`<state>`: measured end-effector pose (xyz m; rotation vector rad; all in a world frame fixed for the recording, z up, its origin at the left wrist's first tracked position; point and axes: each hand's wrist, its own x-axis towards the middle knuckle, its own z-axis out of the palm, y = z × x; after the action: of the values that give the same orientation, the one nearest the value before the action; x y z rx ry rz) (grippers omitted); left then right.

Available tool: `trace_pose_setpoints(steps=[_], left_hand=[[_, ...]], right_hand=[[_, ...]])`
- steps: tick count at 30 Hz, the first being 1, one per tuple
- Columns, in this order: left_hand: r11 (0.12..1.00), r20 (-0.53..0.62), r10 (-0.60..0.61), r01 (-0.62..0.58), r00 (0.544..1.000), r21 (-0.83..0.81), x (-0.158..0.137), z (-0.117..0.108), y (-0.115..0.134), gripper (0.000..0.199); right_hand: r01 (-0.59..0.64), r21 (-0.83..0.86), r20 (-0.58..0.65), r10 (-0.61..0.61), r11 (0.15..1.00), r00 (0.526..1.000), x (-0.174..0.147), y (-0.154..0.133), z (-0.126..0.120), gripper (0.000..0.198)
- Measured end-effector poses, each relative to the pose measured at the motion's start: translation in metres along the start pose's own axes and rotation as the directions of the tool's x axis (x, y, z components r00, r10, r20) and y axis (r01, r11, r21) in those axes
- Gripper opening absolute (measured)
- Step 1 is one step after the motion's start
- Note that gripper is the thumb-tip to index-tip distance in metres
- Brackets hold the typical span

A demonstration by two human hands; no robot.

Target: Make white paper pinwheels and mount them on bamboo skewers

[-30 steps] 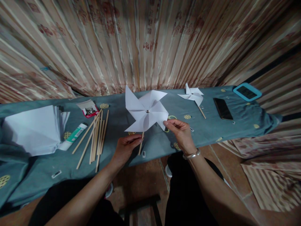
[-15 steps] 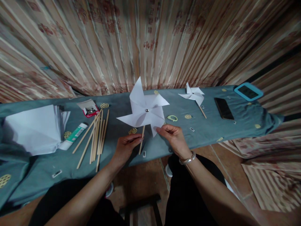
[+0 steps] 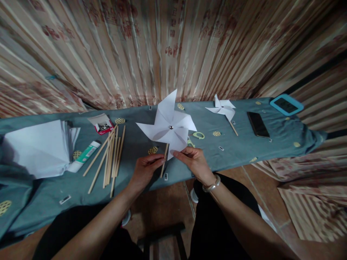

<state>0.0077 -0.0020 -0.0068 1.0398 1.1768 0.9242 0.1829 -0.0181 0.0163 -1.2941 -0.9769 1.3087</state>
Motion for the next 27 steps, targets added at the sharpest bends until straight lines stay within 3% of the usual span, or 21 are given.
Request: trace_pose_setpoints(steps=[5,13,22,27], left_hand=[[0.998,0.017,-0.002,0.003,1.0,-0.064,-0.001,0.002,0.003,0.021],[0.988,-0.007,-0.032,0.031,0.999,-0.154,-0.001,0.002,0.001,0.024],[0.975,0.013,-0.038,0.04,0.999,-0.217,-0.001,0.002,0.003,0.025],[0.987,0.005,-0.018,0.019,1.0,-0.161,-0.001,0.001,0.003,0.024]], right_hand=[[0.071,-0.052,0.078,-0.067,0.996,0.995,-0.004,0.01,0.003,0.028],[0.129,-0.417,0.217,-0.04,0.9,0.975,-0.018,0.018,0.011,0.021],[0.112,-0.472,0.189,-0.024,0.874,0.982,-0.022,0.026,0.02,0.009],[0.123,-0.519,0.141,-0.058,0.846,0.988,-0.014,0.018,0.007,0.011]])
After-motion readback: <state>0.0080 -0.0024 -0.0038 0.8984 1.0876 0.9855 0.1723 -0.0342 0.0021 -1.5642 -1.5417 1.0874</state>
